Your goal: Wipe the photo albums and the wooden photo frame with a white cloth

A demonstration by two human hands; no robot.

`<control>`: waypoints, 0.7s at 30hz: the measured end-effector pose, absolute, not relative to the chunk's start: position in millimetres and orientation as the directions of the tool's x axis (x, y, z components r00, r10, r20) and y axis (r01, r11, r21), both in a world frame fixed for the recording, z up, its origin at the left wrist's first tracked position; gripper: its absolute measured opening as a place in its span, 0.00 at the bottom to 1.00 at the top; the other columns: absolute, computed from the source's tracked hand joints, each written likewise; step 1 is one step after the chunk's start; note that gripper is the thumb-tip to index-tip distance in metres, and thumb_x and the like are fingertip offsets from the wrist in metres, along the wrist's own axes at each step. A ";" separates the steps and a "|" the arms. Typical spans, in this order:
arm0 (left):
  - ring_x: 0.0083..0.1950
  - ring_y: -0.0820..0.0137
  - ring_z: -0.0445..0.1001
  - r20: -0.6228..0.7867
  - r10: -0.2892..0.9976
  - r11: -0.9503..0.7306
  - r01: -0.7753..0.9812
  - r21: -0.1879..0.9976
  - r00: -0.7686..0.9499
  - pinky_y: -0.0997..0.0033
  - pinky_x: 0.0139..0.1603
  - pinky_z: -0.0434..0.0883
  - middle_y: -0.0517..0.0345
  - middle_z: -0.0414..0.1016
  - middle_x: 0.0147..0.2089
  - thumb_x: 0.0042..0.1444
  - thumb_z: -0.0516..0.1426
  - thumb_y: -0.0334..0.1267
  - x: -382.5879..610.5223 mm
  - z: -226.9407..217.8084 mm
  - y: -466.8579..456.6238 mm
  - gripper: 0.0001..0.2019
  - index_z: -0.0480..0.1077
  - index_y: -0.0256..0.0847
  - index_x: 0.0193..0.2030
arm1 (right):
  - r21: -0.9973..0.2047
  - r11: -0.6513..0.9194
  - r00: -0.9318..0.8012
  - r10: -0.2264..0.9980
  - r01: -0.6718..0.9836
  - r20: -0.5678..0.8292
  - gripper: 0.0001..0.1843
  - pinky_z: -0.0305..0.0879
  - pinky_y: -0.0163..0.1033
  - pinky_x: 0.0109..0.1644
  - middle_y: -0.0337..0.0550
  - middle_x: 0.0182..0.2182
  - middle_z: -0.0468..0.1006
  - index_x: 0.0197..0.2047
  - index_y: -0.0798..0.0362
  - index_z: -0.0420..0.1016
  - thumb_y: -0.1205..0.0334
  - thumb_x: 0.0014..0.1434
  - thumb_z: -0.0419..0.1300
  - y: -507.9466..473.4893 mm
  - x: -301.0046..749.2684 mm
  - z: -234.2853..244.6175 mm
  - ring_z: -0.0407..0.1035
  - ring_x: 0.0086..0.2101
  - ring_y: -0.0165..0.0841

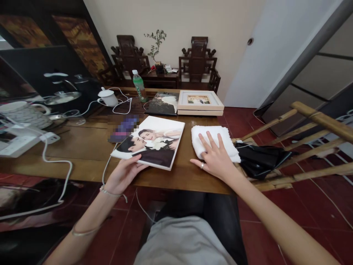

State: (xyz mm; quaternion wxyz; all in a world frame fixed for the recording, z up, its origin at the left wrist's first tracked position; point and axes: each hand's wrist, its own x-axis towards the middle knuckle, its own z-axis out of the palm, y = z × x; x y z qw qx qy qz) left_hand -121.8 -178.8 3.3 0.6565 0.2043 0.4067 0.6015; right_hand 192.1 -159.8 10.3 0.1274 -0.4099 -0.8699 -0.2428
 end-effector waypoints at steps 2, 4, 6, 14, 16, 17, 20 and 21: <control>0.37 0.65 0.84 -0.299 0.953 0.198 -0.635 0.747 -0.054 0.58 0.48 0.82 0.52 0.84 0.40 0.53 0.60 0.19 -122.8 2.9 -177.0 0.23 0.73 0.37 0.56 | 0.325 0.641 -0.702 0.508 0.695 0.499 0.16 0.59 0.61 0.66 0.56 0.58 0.77 0.28 0.54 0.79 0.54 0.65 0.61 -166.6 187.8 29.2 0.66 0.61 0.51; 0.38 0.64 0.84 -0.310 0.949 0.206 -0.643 0.738 -0.052 0.60 0.48 0.82 0.51 0.84 0.41 0.54 0.60 0.19 -123.4 2.6 -174.8 0.22 0.74 0.36 0.55 | 0.331 0.708 -0.735 0.387 0.624 0.557 0.13 0.64 0.53 0.63 0.49 0.50 0.82 0.29 0.51 0.78 0.60 0.66 0.60 -161.7 185.2 47.4 0.74 0.54 0.42; 0.39 0.63 0.84 -0.321 0.946 0.212 -0.647 0.733 -0.054 0.60 0.47 0.82 0.50 0.84 0.42 0.55 0.60 0.20 -123.7 2.7 -172.9 0.20 0.74 0.34 0.54 | 0.317 0.712 -0.727 0.387 0.626 0.567 0.14 0.69 0.48 0.56 0.45 0.41 0.85 0.30 0.51 0.77 0.63 0.67 0.57 -140.1 179.9 61.2 0.78 0.42 0.37; 0.39 0.64 0.84 -0.357 0.930 0.216 -0.656 0.723 -0.088 0.60 0.49 0.82 0.51 0.84 0.42 0.55 0.59 0.19 -119.4 6.5 -167.4 0.20 0.73 0.35 0.54 | 0.367 0.608 -0.705 0.661 0.704 0.256 0.15 0.58 0.51 0.54 0.65 0.53 0.74 0.52 0.64 0.74 0.67 0.65 0.55 20.8 81.0 71.3 0.61 0.56 0.52; 0.40 0.64 0.84 -0.339 0.937 0.206 -0.660 0.722 -0.078 0.59 0.49 0.82 0.51 0.84 0.43 0.55 0.60 0.20 -118.0 6.3 -165.1 0.21 0.73 0.36 0.55 | 0.424 0.633 -0.736 0.663 0.648 0.134 0.18 0.53 0.53 0.58 0.67 0.53 0.73 0.54 0.67 0.73 0.66 0.63 0.56 49.6 55.5 66.1 0.58 0.58 0.53; 0.41 0.63 0.84 -0.328 0.942 0.201 -0.662 0.722 -0.072 0.58 0.50 0.82 0.50 0.84 0.44 0.55 0.60 0.20 -117.7 6.1 -164.1 0.22 0.72 0.36 0.56 | 0.434 0.627 -0.718 0.692 0.647 0.072 0.20 0.53 0.53 0.58 0.68 0.54 0.73 0.55 0.68 0.72 0.65 0.62 0.57 61.6 46.2 62.7 0.58 0.58 0.53; 0.42 0.62 0.84 -0.319 0.946 0.200 -0.660 0.724 -0.064 0.57 0.52 0.81 0.50 0.84 0.45 0.55 0.61 0.21 -119.2 6.7 -162.1 0.23 0.72 0.37 0.57 | 0.440 0.605 -0.649 0.758 0.664 -0.062 0.26 0.56 0.52 0.57 0.68 0.54 0.74 0.58 0.68 0.69 0.61 0.61 0.59 90.0 32.2 50.6 0.61 0.57 0.53; 0.43 0.61 0.84 -0.325 0.944 0.206 -0.657 0.725 -0.062 0.57 0.52 0.81 0.50 0.84 0.45 0.54 0.61 0.20 -120.4 7.4 -161.9 0.23 0.72 0.37 0.57 | 0.440 0.603 -0.638 0.765 0.666 -0.083 0.26 0.57 0.52 0.57 0.67 0.54 0.74 0.59 0.67 0.69 0.59 0.61 0.60 97.3 31.2 46.2 0.63 0.56 0.52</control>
